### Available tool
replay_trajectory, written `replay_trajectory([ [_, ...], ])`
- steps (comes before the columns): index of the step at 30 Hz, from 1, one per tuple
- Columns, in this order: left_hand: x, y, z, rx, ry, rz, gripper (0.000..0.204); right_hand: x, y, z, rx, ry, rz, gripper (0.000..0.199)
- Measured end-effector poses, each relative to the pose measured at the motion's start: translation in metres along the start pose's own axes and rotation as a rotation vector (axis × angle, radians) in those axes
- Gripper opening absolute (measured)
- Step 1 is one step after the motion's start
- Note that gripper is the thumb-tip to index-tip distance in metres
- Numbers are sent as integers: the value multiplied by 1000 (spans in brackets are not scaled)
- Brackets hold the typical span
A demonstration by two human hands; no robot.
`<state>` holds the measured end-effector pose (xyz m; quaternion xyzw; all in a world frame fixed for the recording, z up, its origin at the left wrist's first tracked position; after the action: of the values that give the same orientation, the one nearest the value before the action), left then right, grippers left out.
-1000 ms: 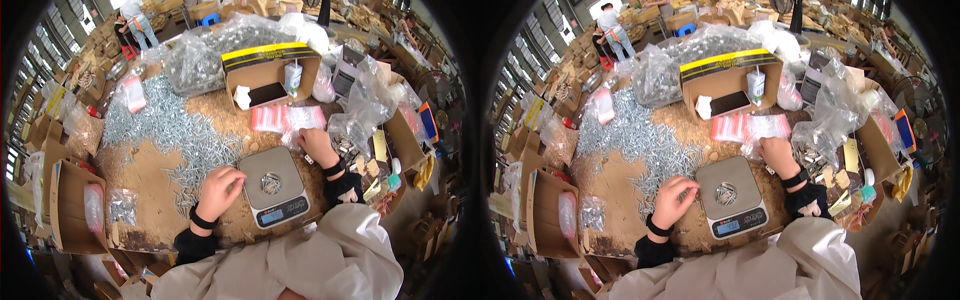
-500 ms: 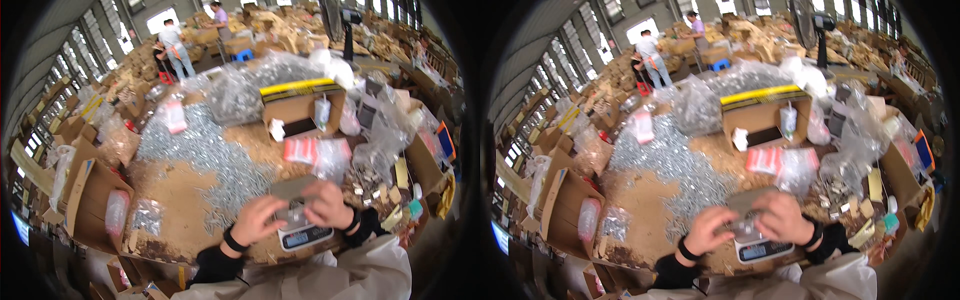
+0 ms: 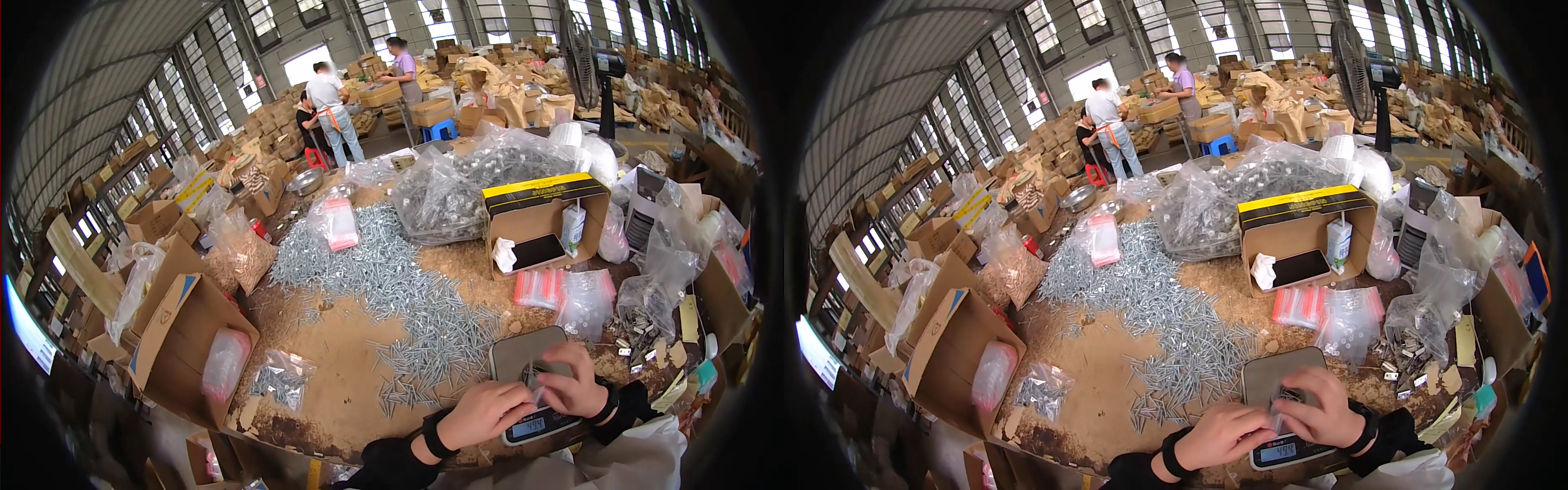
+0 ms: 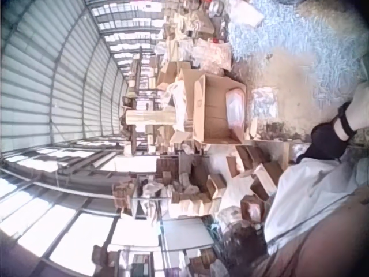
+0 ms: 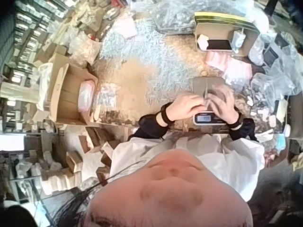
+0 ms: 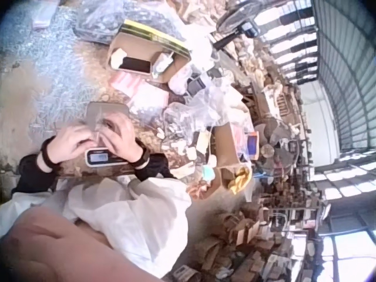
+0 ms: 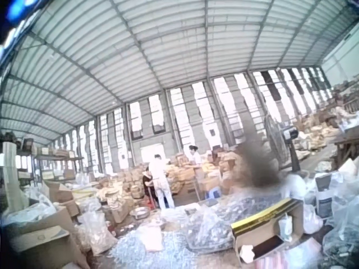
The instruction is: The person repeatedly scoops nails from a large pile on a table and places them onto a digital scale. After weighing, the nails are transferred into small plastic bags, which are then sealed and set aside. The process is repeated multiple times throughout the clip.
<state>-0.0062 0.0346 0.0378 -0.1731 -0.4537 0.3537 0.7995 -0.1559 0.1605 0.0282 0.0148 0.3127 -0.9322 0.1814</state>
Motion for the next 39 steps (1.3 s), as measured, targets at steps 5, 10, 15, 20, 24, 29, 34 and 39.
replay_trajectory([
  [5, 1, -4, -1, 39, -66, -12, 21, -6, -1, -21, 33, -159, -106, 44],
  [10, 5, -1, -3, -1, -84, -102, 22, -19, -6, -13, -44, -202, -272, 33],
  [15, 1, 7, -3, -123, -107, -393, 20, -18, -8, -19, 66, -314, -211, 20],
  [20, 1, 12, -10, -149, -209, -570, 16, -24, -9, -19, 70, -347, -171, 17],
  [24, -2, 7, -12, 97, -304, -523, 12, -27, -8, -14, -59, -411, -199, 11],
  [29, -12, -14, -3, 214, -196, -150, 30, -26, -2, -6, -233, -363, -159, 5],
  [34, 3, -10, 12, 28, -34, -386, 44, -29, 4, -5, -223, -350, -110, 6],
  [39, -16, -6, -3, 43, 75, -248, 59, -22, 6, 8, -273, -251, 96, 10],
])
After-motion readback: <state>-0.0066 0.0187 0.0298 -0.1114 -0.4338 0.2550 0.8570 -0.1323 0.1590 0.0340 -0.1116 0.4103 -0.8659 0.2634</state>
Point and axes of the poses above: each hand's wrist, its own z-axis towards the middle knuckle, its own y-axis out of the palm, x = y × z, the point moved 3 cm from there along z, towards the middle knuckle, and after that the axes turned 1 degree about z, right-handed, at the moved point
